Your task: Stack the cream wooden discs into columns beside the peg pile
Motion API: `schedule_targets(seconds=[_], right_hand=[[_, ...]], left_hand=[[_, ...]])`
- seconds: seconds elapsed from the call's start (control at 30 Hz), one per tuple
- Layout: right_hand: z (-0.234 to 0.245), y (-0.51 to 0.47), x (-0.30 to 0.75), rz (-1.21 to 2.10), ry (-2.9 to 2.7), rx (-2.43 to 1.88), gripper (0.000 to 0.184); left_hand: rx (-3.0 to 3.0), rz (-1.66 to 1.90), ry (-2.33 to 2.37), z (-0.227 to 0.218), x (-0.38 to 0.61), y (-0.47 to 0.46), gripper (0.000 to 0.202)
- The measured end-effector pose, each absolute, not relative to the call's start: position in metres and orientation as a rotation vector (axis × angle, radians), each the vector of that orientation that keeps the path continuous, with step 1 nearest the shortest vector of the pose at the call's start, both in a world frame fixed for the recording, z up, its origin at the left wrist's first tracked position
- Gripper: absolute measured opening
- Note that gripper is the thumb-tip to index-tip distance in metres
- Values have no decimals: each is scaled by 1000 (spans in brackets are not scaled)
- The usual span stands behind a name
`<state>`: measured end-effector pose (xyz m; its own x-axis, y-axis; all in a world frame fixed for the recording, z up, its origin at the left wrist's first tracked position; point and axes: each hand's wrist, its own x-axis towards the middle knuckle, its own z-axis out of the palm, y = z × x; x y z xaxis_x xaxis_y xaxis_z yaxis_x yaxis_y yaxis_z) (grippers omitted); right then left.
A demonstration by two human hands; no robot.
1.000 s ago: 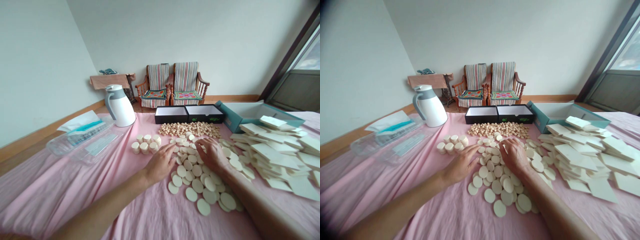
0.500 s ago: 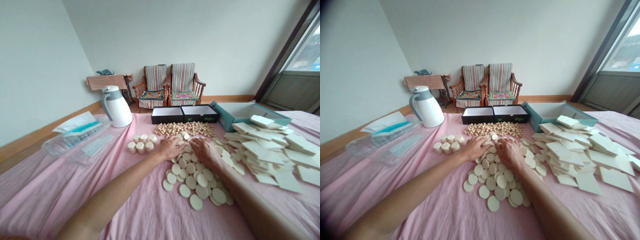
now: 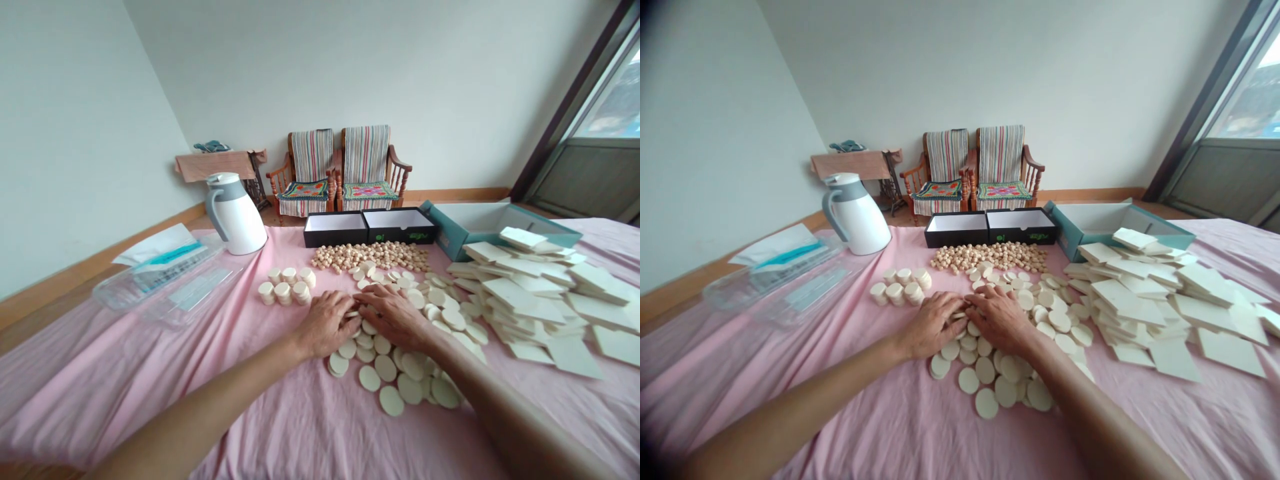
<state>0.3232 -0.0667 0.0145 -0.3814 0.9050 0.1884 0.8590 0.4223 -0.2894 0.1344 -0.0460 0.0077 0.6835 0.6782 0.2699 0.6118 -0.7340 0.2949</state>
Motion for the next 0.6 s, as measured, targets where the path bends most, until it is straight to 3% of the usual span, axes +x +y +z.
schedule_targets(seconds=[0.27,0.43,0.6], right_hand=[[26,-74,316,336,-2398,-1284,34],[28,-38,332,142,-2193,-1500,28],[29,8,330,26,-2273,-1707,39]], left_hand=[[2646,612,984,11,114,-67,35],[2640,671,975,9,110,-65,51],[2672,668,970,10,107,-62,50]])
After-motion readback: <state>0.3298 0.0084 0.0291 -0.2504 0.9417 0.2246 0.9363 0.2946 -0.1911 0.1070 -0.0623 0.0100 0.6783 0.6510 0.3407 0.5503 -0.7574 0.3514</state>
